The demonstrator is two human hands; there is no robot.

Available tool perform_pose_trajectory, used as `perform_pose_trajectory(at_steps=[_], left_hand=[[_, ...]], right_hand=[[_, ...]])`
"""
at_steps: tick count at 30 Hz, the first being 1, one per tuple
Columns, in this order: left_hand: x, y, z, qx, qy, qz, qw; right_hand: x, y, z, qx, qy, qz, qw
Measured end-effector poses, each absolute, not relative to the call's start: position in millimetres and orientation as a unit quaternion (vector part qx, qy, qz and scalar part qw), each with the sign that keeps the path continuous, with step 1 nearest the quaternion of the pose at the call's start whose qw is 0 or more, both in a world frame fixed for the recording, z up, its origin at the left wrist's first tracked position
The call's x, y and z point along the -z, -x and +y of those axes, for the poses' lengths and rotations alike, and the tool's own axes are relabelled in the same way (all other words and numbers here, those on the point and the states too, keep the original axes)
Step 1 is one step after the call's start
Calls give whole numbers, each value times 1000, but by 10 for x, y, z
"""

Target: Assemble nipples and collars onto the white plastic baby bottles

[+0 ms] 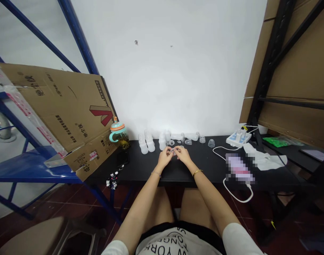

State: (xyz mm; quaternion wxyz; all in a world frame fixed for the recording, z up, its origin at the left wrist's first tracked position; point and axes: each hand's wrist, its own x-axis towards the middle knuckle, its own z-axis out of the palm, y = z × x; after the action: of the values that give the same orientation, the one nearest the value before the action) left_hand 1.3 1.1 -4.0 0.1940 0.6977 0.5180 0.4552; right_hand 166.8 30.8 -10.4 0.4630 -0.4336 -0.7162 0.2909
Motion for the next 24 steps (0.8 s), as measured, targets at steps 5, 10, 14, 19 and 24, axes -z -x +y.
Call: perform_pose_trajectory(at_steps=[5, 10, 14, 19, 24], left_hand=[[41, -7, 17, -459, -695, 523, 183], [42, -2, 26, -453, -696, 529, 177], [57, -6, 37, -449, -697, 531, 176], [69, -8, 59, -446, -698, 531, 177], [64, 2, 56, -445, -700, 528, 179]], right_hand=[[110, -1658, 307, -299, 433, -719, 454], [127, -1648, 311, -305, 426, -723, 450], [136, -1651, 314, -304, 424, -725, 450], [127, -1654, 309, -301, 423, -725, 452], [125, -1653, 309, -297, 426, -722, 457]])
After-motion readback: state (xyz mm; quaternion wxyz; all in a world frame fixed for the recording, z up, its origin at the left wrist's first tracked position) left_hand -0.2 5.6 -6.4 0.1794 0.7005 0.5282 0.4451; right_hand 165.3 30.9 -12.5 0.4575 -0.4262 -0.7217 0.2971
